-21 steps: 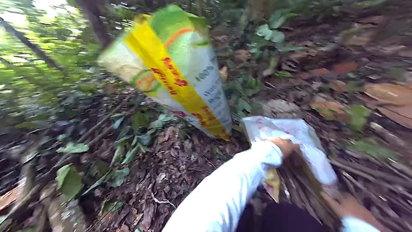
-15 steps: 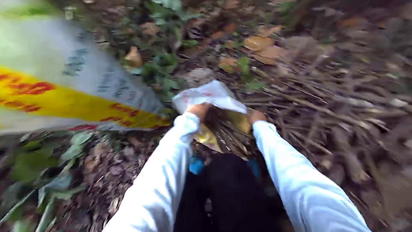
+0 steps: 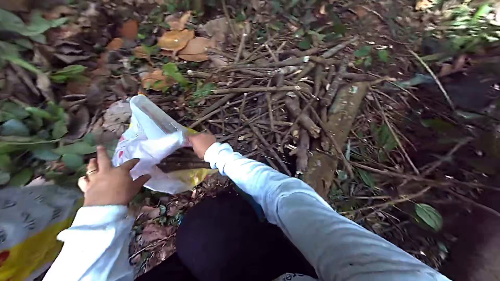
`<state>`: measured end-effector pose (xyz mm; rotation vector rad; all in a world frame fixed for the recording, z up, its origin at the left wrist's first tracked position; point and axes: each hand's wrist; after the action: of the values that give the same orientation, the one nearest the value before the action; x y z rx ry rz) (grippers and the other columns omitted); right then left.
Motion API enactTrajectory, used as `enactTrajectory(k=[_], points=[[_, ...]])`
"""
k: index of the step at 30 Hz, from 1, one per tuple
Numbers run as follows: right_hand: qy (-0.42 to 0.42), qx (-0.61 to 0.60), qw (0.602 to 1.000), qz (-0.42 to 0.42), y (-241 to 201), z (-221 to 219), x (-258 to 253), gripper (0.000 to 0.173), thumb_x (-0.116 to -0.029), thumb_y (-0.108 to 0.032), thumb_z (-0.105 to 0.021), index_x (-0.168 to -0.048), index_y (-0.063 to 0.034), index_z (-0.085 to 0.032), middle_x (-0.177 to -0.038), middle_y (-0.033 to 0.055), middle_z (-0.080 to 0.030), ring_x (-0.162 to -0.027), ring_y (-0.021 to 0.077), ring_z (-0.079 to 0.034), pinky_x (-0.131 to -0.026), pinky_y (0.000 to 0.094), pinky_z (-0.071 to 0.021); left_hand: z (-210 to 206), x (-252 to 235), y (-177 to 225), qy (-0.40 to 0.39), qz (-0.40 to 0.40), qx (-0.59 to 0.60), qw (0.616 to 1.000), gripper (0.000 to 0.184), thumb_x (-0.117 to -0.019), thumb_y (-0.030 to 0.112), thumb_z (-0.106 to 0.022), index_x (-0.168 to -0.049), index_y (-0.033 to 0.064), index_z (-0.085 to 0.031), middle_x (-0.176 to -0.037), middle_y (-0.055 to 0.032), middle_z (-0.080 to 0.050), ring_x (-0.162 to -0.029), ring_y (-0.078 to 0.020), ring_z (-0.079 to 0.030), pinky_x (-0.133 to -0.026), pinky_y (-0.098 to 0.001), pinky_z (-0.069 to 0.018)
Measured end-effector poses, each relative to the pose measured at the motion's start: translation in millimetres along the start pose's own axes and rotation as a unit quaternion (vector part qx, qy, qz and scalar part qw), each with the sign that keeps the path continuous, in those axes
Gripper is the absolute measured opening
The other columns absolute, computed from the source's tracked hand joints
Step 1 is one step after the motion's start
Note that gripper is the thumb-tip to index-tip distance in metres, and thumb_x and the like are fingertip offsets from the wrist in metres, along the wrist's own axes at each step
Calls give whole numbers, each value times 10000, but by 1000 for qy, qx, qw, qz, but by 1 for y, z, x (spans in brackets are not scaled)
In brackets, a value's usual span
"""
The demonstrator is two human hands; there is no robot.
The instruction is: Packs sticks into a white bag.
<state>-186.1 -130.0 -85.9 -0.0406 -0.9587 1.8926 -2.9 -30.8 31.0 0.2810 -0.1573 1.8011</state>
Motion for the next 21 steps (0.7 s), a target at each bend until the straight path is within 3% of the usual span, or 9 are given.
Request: enactTrajectory(k=[3, 6, 8, 11, 13, 15, 16, 18, 21], points=[[-34, -10, 999, -9, 35, -20, -1, 309, -1042, -108, -561, -1329, -29, -647, -1298, 236, -672, -1214, 431, -645, -989, 641, -519, -18, -9, 22, 0, -104, -12, 994, 465, -823, 233, -893, -1222, 40, -751, -1609, -417, -233, -1452, -673, -228, -1090, -853, -191], [-50, -42, 997, 48, 59, -10, -2, 442, -1004, -241, -687, -1390, -36, -617, -1347, 231, -646, -1271, 405, -610, -1063, 629, -465, -65, -26, 42, -42, -194, -37, 979, 725, -804, 173, -898, -1457, 87, -593, -1561, -406, -349, -1397, -663, -358, -1073, -867, -217], [60, -100, 993, 26, 92, 5, 3, 572, -931, -258, -774, -1440, -65, -596, -1428, 220, -602, -1346, 388, -559, -1130, 623, -421, -89, -34, 48, -32, -206, -73, 975, 763, -822, 54, -851, -1513, 91, -530, -1524, -377, -434, -1368, -632, -431, -1080, -843, -246], [285, -161, 922, -206, 164, 32, 26, 651, -882, -270, -791, -1431, -3, -563, -1429, 273, -568, -1342, 430, -544, -1103, 616, -455, -101, -43, 45, 33, -208, -90, 973, 663, -862, -33, -769, -1482, 64, -555, -1452, -363, -522, -1282, -614, -530, -1027, -809, -344], [343, -209, 828, -392, 221, 41, 42, 811, -893, -306, -777, -1522, 51, -409, -1493, 337, -467, -1382, 492, -475, -1108, 640, -424, -96, -48, 42, 46, -184, -77, 979, 668, -860, 15, -799, -1479, 35, -548, -1449, -387, -505, -1234, -632, -548, -977, -809, -370], [332, -247, 762, -499, 282, 32, 46, 990, -890, -357, -783, -1606, 32, -220, -1562, 311, -405, -1437, 444, -443, -1163, 583, -392, -93, -53, 41, 55, -166, -73, 982, 734, -832, 65, -842, -1493, 19, -525, -1448, -413, -482, -1180, -646, -565, -923, -801, -397], [306, -273, 754, -513, 305, 27, 47, 985, -906, -347, -785, -1599, 45, -204, -1552, 313, -420, -1434, 429, -457, -1176, 562, -389, -91, -56, 42, 54, -155, -76, 984, 782, -819, 94, -864, -1508, 15, -503, -1455, -422, -467, -1178, -651, -562, -918, -799, -402], [295, -331, 742, -503, 321, 31, 54, 651, -971, -208, -719, -1485, 76, -438, -1445, 318, -533, -1355, 422, -537, -1136, 564, -421, -87, -63, 47, 38, -125, -87, 988, 842, -822, 157, -879, -1532, -2, -456, -1451, -418, -472, -1211, -648, -538, -950, -785, -393], [380, -442, 685, -438, 288, 44, 57, 365, -1071, -110, -513, -1416, 10, -526, -1163, 230, -657, -906, 286, -683, -822, 438, -571, -85, -79, 50, 43, -106, -88, 989, 811, -835, 225, -879, -1499, -28, -486, -1351, -388, -568, -1261, -626, -506, -1023, -783, -333]])
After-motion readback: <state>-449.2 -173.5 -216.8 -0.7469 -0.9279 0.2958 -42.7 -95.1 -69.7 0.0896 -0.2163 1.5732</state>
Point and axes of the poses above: each hand's wrist, its own x-axis away from the middle knuckle, its own z-axis out of the back of the hand, y = z × x
